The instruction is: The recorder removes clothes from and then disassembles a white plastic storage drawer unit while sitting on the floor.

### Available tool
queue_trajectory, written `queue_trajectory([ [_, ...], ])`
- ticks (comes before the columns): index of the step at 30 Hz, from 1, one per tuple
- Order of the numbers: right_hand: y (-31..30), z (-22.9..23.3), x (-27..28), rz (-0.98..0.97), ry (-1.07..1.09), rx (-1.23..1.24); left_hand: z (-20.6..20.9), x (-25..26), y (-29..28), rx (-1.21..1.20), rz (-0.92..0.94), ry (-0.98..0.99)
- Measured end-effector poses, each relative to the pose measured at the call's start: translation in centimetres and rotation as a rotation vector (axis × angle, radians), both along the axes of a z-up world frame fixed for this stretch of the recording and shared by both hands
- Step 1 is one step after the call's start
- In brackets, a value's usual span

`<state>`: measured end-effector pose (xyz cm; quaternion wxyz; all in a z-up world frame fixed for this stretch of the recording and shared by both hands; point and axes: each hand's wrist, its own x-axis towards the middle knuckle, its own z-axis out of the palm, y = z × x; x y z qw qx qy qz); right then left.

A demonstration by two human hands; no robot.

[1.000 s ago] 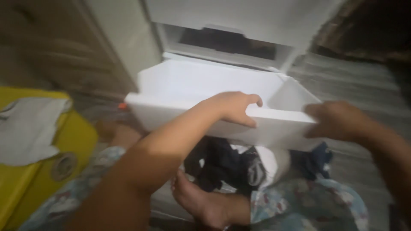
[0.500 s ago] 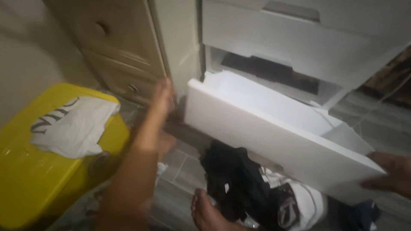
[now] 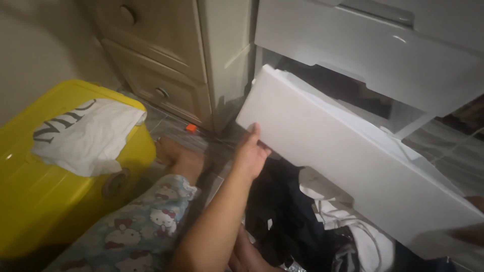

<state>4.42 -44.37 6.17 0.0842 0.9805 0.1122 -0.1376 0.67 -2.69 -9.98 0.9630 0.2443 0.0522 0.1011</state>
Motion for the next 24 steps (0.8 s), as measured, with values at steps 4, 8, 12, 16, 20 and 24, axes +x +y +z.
queue_trajectory([
  [4,0.9,0.3,0.8,0.064,-0.088,0.026,3.1,0.6,-0.3,0.024,0.014,0.110],
  [8,2.0,1.3,1.5,0.149,-0.231,0.067,5.1,0.9,-0.8,0.087,0.056,0.163],
  [12,16.4,9.5,0.1,0.071,-0.092,0.465,3.2,1.4,-1.4,0.083,0.105,0.210],
  [16,28.0,11.4,2.7,0.055,0.170,0.917,2.5,0.7,-1.2,0.073,0.126,0.189],
  [20,32.9,8.1,8.1,0.128,0.428,1.055,4.3,-0.5,0.1,0.076,0.129,0.246],
  [24,34.4,5.9,8.9,0.032,0.604,0.947,6.3,-2.2,2.4,0.092,0.069,0.287],
])
